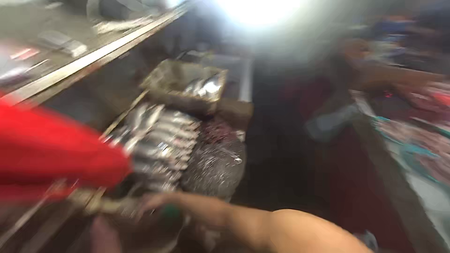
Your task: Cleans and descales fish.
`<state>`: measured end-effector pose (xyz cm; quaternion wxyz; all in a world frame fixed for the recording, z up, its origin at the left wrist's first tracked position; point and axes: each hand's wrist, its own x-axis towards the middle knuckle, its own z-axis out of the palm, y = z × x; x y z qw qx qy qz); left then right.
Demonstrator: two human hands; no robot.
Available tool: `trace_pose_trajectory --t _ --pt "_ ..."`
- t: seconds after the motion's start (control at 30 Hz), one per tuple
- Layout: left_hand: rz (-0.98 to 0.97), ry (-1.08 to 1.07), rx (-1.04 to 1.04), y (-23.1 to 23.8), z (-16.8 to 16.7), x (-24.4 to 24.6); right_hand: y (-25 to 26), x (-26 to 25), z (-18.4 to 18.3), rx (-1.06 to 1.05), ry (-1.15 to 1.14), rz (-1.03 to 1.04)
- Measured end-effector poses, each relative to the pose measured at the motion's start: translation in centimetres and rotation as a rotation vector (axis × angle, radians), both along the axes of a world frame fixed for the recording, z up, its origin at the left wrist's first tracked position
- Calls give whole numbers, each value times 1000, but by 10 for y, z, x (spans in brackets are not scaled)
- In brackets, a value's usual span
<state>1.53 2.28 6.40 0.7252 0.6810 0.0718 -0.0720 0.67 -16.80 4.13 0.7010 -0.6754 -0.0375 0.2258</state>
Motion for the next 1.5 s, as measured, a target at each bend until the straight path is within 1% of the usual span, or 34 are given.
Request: trace_pose_trajectory --t 0.07,0.1,0.13,0.17,0.2,0.27,0.3,0.33,0.4,0.47,0.53,0.6,0.67,0.73,0.77,0.83,0.9,0.97,1.07,1.17,1.27,1.33,1.4,1.5 --pt "160 158 377 -14 19 26 -1 4 4 111 187 38" --pt "162 247 479 -18 31 34 -1 9 3 134 264 30" --pt "141 299 535 -20 44 35 4 9 -4 168 322 19" --pt "143 302 549 -17 49 36 11 6 -16 214 368 10" --pt "191 279 507 -12 43 40 16 5 -26 267 389 7" --pt "308 243 247 -3 29 47 22 5 -34 359 387 -12" --pt "338 226 134 -2 23 40 24 6 -33 382 386 -25" --pt "348 233 75 -1 14 27 24 10 -32 391 386 -36" --pt "271 276 3 -3 -2 -17 26 22 -35 342 352 -56" --pt "234 221 -16 -18 -18 -51 30 35 -44 290 276 -79" --pt "230 189 42 -38 -28 -68 36 39 -49 285 249 -104" --pt "269 124 158 -52 -35 -71 43 35 -49 324 272 -149" --pt "256 26 338 -58 -43 -69 47 28 -52 444 363 -220" --pt "173 -53 499 -60 -47 -70 48 26 -57 598 431 -288" --pt "131 -86 551 -60 -47 -73 47 25 -60 635 424 -320" --pt "100 -177 588 -61 -48 -83 44 19 -70 694 392 -369" --pt "87 -225 603 -56 -46 -85 42 14 -74 770 434 -414" --pt "96 -213 606 -50 -43 -84 43 12 -75 808 488 -433" --pt "53 -158 663 -42 -35 -78 48 18 -75 798 483 -424" --pt "-7 -42 739 -32 -22 -66 49 25 -72 793 459 -334" --pt "-57 73 788 -25 -9 -50 47 26 -65 859 437 -211" --pt "-60 137 802 -22 -6 -41 45 24 -63 887 391 -118" --pt "-66 173 791 -18 -6 -33 45 26 -65 850 378 -58" --pt "-91 222 793 -18 -6 -25 46 26 -58 708 384 -123"
